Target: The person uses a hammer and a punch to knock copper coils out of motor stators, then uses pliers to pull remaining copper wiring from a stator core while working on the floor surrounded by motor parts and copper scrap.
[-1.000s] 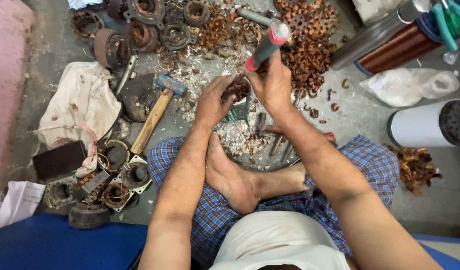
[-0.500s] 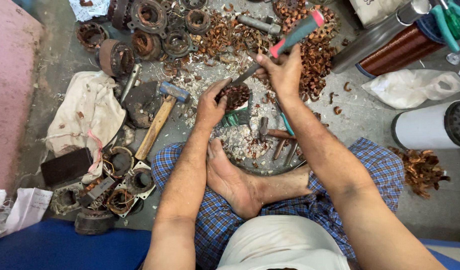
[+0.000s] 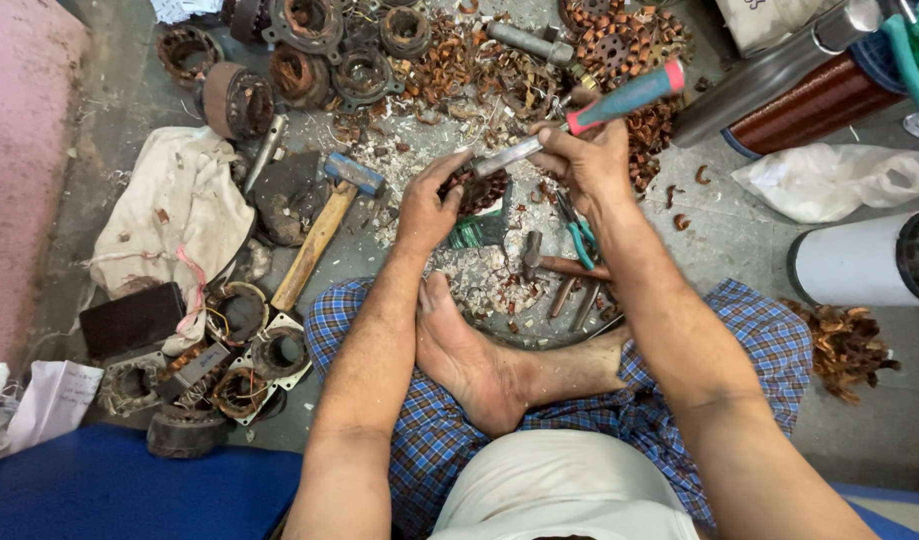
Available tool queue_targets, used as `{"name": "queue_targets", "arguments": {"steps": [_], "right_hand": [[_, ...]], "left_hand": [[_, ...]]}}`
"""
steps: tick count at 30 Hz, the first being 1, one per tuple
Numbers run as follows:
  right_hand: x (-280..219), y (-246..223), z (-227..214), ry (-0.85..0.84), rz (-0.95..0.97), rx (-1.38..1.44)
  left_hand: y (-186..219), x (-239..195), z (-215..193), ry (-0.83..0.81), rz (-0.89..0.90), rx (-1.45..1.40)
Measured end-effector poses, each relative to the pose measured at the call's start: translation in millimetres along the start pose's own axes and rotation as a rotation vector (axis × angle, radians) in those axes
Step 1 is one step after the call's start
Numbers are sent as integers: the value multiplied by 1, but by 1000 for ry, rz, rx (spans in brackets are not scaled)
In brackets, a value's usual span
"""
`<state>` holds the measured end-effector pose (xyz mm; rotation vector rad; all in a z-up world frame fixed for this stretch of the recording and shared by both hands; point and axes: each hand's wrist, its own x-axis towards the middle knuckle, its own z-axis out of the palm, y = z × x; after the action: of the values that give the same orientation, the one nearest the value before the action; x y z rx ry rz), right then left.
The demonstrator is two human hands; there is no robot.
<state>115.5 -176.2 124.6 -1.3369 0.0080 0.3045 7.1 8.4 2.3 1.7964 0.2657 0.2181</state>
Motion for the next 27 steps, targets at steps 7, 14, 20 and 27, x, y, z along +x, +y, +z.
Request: {"name": "queue_targets", "arguments": {"steps": [7, 14, 20, 27], "right_hand": [[-3, -16, 8, -377, -424, -484], [-9, -42, 24, -576, -425, -670], [-6, -46, 27, -622, -407, -643], [-5, -37, 29, -589, -462, -798]], "left_hand": [[-12, 4, 5, 6, 118, 69], [-17, 4, 7, 44, 138, 99], [-3, -2, 4, 13, 167, 58], [3, -2, 1, 19, 257, 83]]}}
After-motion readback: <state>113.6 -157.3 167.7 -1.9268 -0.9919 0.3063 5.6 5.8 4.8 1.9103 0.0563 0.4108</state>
